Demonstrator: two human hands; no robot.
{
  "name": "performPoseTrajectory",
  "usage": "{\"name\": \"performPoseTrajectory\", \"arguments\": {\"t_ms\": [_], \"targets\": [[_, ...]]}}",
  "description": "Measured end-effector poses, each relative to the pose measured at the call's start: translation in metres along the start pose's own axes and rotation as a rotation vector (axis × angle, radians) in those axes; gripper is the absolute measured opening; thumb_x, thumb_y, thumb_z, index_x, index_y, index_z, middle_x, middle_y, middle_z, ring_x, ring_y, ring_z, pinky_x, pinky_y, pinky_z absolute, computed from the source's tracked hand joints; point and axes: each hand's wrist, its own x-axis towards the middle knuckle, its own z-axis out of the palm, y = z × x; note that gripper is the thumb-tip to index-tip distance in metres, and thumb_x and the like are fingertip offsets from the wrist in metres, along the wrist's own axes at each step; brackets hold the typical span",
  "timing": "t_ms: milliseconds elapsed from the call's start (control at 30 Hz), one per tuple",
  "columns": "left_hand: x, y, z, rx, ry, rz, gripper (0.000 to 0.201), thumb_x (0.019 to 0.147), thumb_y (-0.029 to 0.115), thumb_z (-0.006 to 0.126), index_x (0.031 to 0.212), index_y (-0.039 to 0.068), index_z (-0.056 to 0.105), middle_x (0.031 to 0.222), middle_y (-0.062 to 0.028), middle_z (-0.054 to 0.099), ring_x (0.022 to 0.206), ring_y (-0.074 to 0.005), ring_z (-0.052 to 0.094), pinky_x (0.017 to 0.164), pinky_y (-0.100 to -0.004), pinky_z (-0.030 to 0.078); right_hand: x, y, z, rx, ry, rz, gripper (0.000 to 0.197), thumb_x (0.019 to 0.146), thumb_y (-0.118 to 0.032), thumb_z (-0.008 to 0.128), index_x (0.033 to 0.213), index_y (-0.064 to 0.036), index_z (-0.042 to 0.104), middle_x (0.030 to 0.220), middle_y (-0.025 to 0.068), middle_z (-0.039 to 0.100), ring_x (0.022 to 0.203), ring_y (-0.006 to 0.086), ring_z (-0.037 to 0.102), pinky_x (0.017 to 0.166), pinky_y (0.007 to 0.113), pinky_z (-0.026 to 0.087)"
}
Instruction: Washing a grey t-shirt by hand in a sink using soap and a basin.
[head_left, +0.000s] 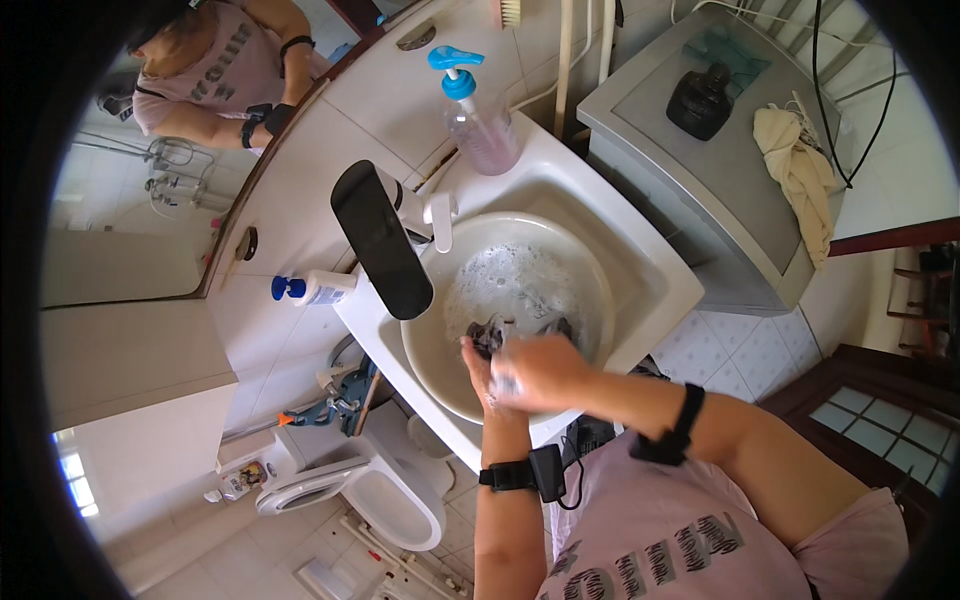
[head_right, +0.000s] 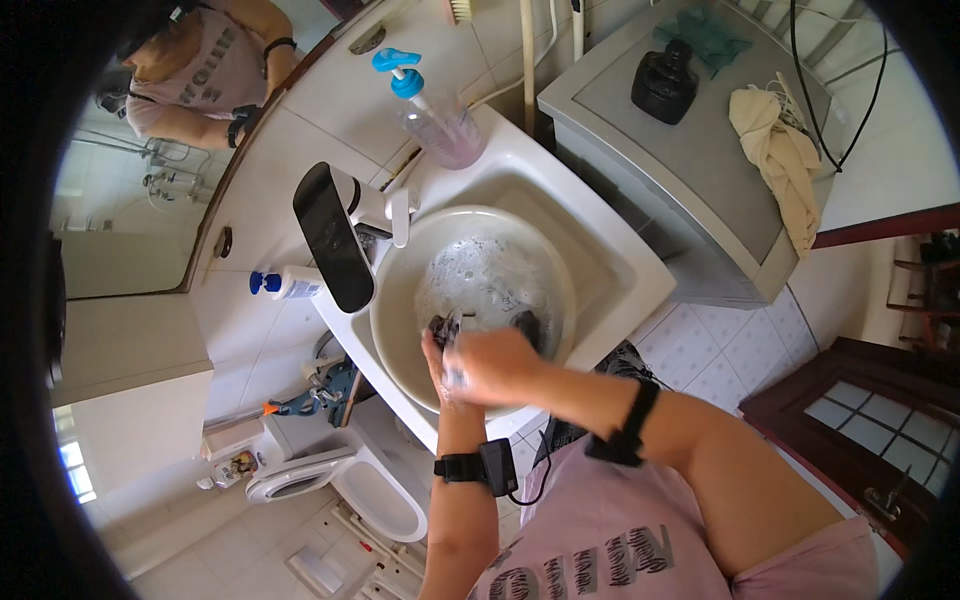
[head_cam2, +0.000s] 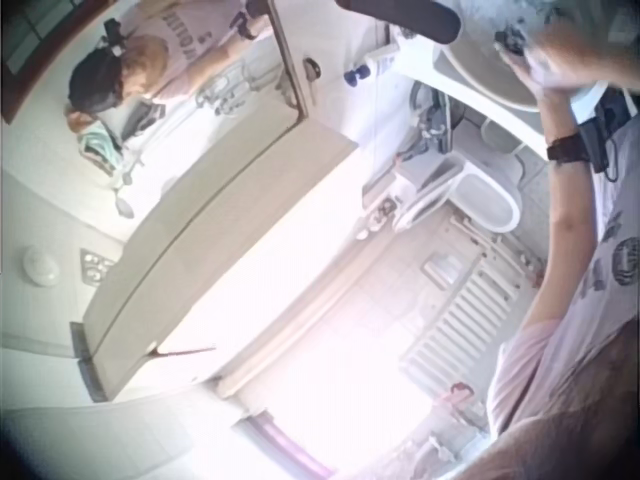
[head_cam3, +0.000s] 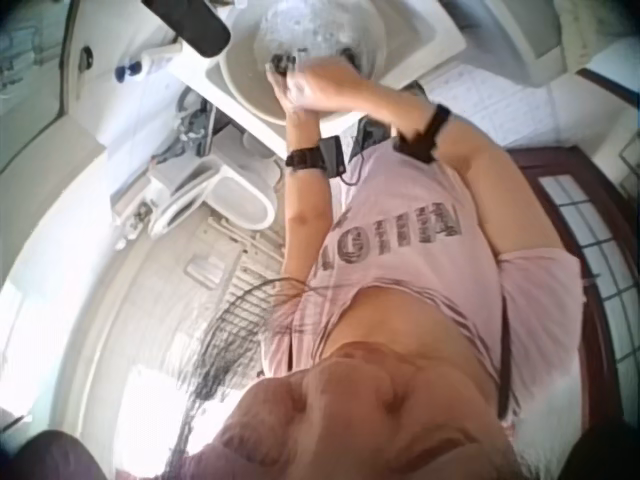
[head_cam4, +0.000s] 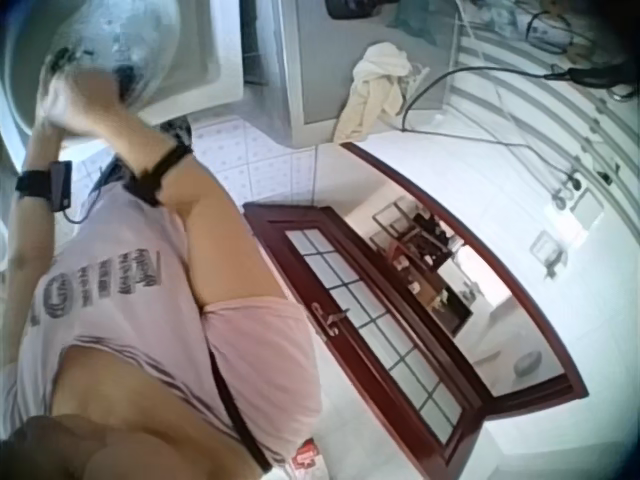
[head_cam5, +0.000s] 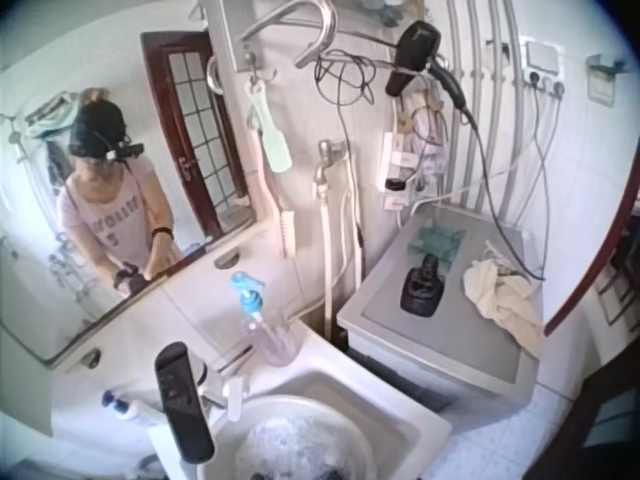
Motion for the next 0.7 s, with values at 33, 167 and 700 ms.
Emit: {"name": "performPoseTrajectory", "arguments": {"t_ms": [33, 167, 700], "targets": [[0.000, 0.005, -0.004, -0.069, -0.187, -0.092, 0.054, 0.082, 0.059, 0.046, 0.091, 0.007, 0.057, 0.087, -0.0121, 0.060, 0.081, -0.0263, 0.056, 0.068, -0.0359, 0.048, 0.002, 0.001, 0.005, -0.023, -0.026, 0.043, 0.017, 0.072, -0.028, 0.060, 0.071, -0.0105, 0.060, 0.064, 0.0111, 0.058, 0.057, 0.0291, 0.059, 0.055, 0.042, 0.047], [0.008, -0.034, 0.063, 0.157, 0.445, 0.229, 0.032, 0.091, 0.033, 0.040, 0.101, 0.009, 0.057, 0.097, -0.0073, 0.061, 0.093, -0.0242, 0.059, 0.086, -0.0391, 0.046, 0.042, 0.067, -0.013, -0.051, -0.114, 0.376, 0.029, 0.079, -0.033, 0.053, 0.076, -0.0053, 0.064, 0.071, 0.0161, 0.063, 0.067, 0.0329, 0.063, 0.063, 0.043, 0.049], [0.018, 0.024, -0.006, 0.116, 0.226, 0.272, 0.028, 0.090, 0.028, 0.051, 0.110, 0.008, 0.054, 0.086, -0.0044, 0.060, 0.074, -0.0185, 0.056, 0.070, -0.0343, 0.047, -0.011, 0.032, -0.021, 0.435, -0.174, 0.000, 0.054, 0.075, -0.011, 0.063, 0.126, -0.0135, 0.048, 0.102, 0.0174, 0.055, 0.094, 0.0325, 0.058, 0.080, 0.039, 0.046]]}}
